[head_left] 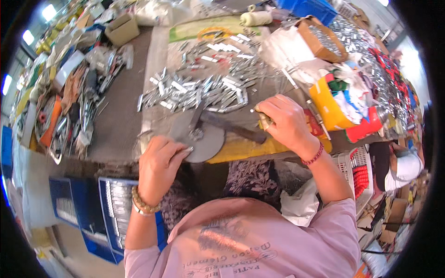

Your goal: The person assembles metal components by taking metal rods from a bin, inserting the rods into metal sleeves, and hammering them together using a hammer on a metal plate.

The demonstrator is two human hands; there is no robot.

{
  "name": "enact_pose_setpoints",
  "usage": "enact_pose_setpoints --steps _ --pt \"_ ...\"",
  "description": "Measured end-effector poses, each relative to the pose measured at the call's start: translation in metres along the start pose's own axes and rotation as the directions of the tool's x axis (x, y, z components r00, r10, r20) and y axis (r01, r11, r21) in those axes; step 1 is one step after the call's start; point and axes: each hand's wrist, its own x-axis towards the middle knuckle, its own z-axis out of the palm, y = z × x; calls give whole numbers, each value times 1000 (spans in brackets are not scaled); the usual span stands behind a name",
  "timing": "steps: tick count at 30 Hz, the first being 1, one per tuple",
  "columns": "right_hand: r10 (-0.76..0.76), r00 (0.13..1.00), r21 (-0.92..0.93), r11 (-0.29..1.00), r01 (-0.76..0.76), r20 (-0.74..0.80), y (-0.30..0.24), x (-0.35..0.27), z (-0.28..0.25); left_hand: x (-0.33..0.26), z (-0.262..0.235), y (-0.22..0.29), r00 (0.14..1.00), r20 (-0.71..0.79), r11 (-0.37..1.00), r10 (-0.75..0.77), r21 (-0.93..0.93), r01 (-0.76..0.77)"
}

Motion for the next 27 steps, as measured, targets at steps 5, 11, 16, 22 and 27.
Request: enact_pose_setpoints --steps 5,11,16,22,27 --pt "-37 999 217 976 32 16 -70 12 20 -2 6 -3 999 -39 1000 17 -5 -17" --pt "-42 997 244 969 27 58 -88 18 52 -8 5 -6 998 -65 998 6 69 -2" --pt "-38 997 251 968 22 61 -92 22 54 -9 7 -12 997 -79 1000 11 23 -9" --pt "-112 991 263 961 88 79 -88 26 53 -11 10 -15 996 -85 999 1 -34 -4" --pt "-208 972 198 963 184 110 -85 31 53 -11 11 -15 996 -93 1000 -6 -24 3"
